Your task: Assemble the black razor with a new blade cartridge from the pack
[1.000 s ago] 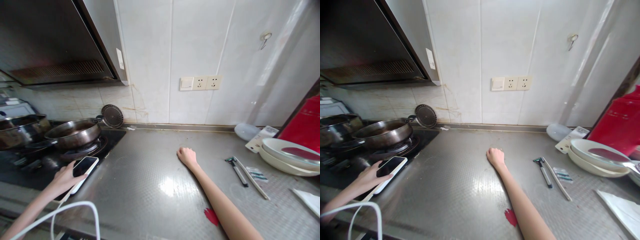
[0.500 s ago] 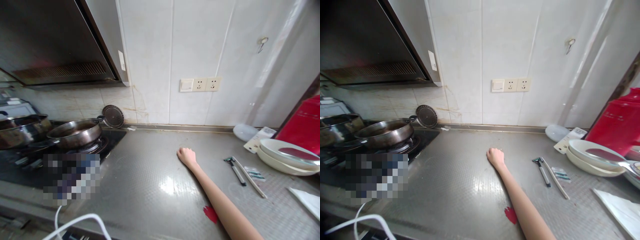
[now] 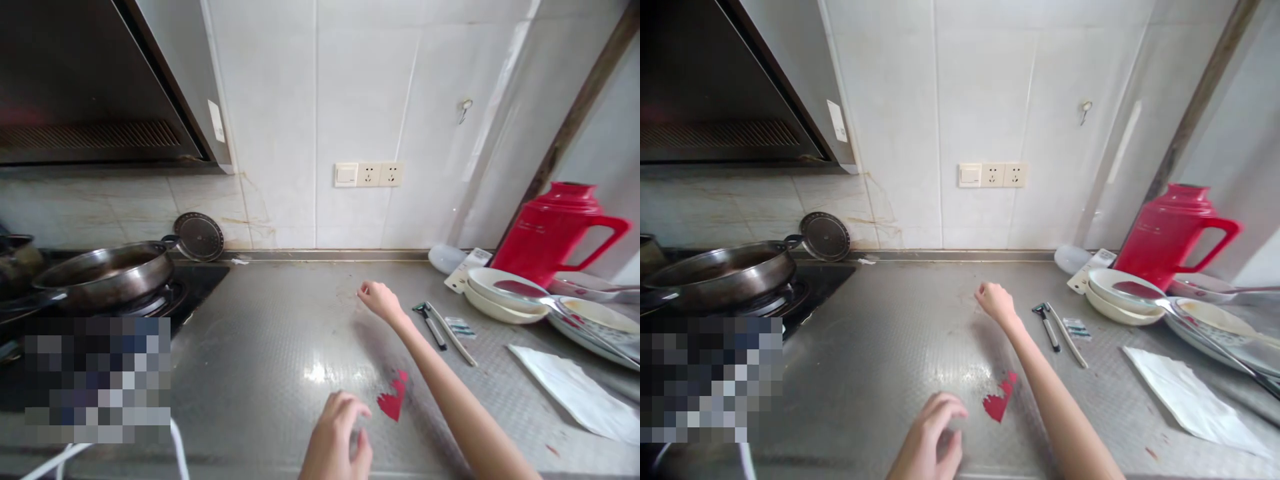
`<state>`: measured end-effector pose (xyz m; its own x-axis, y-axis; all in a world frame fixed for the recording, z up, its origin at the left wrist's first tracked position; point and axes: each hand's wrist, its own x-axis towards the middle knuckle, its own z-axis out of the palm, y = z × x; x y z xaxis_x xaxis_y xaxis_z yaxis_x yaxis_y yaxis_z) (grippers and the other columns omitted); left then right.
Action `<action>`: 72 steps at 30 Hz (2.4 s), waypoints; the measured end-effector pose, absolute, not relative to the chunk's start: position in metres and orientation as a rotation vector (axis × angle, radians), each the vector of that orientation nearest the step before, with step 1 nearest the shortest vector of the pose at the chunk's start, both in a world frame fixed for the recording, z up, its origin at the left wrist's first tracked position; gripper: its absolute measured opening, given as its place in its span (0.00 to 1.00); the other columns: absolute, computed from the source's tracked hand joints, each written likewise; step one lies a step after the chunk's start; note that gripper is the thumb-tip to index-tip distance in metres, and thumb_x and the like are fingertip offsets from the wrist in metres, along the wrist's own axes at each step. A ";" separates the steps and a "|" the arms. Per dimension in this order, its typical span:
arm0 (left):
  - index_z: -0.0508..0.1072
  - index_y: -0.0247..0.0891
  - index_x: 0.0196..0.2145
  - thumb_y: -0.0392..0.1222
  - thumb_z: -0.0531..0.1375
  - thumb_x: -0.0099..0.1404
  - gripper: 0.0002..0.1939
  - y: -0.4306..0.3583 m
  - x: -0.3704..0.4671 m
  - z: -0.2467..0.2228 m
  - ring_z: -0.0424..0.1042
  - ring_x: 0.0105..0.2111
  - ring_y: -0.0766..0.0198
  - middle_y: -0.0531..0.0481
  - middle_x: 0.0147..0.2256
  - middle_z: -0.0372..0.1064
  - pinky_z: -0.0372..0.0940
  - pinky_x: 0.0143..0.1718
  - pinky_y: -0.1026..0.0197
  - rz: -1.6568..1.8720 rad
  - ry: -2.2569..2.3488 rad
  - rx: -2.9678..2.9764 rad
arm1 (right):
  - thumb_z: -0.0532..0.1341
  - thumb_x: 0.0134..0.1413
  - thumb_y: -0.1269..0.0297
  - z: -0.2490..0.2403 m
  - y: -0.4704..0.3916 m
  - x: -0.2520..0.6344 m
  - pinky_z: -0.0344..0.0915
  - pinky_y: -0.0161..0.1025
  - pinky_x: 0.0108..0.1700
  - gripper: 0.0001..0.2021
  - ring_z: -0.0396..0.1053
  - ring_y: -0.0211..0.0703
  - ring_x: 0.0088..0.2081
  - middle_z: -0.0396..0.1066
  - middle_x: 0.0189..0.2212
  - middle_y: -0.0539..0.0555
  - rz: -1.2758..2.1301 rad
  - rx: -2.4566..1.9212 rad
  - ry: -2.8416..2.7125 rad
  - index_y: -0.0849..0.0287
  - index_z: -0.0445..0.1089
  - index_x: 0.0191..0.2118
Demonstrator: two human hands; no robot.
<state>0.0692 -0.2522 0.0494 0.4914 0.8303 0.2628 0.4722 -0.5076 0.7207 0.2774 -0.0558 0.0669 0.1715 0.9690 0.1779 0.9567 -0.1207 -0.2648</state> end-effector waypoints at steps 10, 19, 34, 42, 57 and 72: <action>0.74 0.35 0.28 0.38 0.51 0.59 0.12 -0.126 0.099 0.084 0.71 0.31 0.60 0.42 0.30 0.73 0.59 0.31 0.64 0.245 1.551 2.397 | 0.56 0.44 0.63 0.055 -0.109 0.408 0.57 0.34 0.27 0.11 0.71 0.44 0.29 0.73 0.28 0.59 0.209 -2.422 -1.646 0.61 0.72 0.33; 0.73 0.34 0.22 0.38 0.52 0.55 0.12 -0.078 0.104 0.061 0.69 0.25 0.63 0.43 0.24 0.72 0.55 0.25 0.65 0.294 1.551 2.374 | 0.58 0.42 0.67 0.045 -0.129 0.405 0.56 0.32 0.25 0.06 0.71 0.44 0.26 0.73 0.25 0.61 0.289 -2.505 -1.593 0.62 0.71 0.27; 0.72 0.31 0.24 0.40 0.50 0.59 0.14 -0.017 0.072 0.028 0.58 0.11 0.73 0.53 0.16 0.65 0.55 0.18 0.68 0.493 1.430 2.030 | 0.55 0.46 0.68 0.043 -0.121 0.364 0.56 0.32 0.29 0.09 0.71 0.45 0.32 0.74 0.26 0.63 0.150 -2.364 -1.631 0.64 0.72 0.25; 0.74 0.28 0.32 0.51 0.50 0.62 0.22 -0.022 0.064 0.028 0.58 0.12 0.72 0.51 0.17 0.66 0.51 0.14 0.68 0.442 1.414 1.893 | 0.55 0.47 0.69 0.046 -0.094 0.226 0.59 0.31 0.34 0.12 0.71 0.46 0.39 0.75 0.34 0.63 0.201 -2.051 -1.779 0.65 0.74 0.35; 0.71 0.33 0.16 0.50 0.56 0.57 0.20 -0.027 0.058 0.027 0.66 0.20 0.66 0.50 0.13 0.63 0.57 0.23 0.66 0.434 1.628 2.044 | 0.55 0.49 0.70 0.032 -0.088 0.159 0.62 0.32 0.34 0.12 0.72 0.49 0.38 0.74 0.35 0.65 0.315 -2.032 -1.812 0.65 0.73 0.37; 0.72 0.32 0.21 0.43 0.56 0.51 0.10 -0.020 0.072 0.024 0.71 0.26 0.60 0.43 0.21 0.71 0.57 0.23 0.66 0.328 1.674 2.201 | 0.52 0.49 0.70 0.055 -0.134 0.355 0.61 0.34 0.35 0.14 0.72 0.48 0.38 0.74 0.35 0.65 0.034 -2.419 -1.568 0.64 0.73 0.37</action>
<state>0.0720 -0.0196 0.0237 0.2729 0.9616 -0.0294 0.8792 -0.2369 0.4134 0.3554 -0.1342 0.0546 0.4176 0.9007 0.1197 0.8947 -0.3847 -0.2271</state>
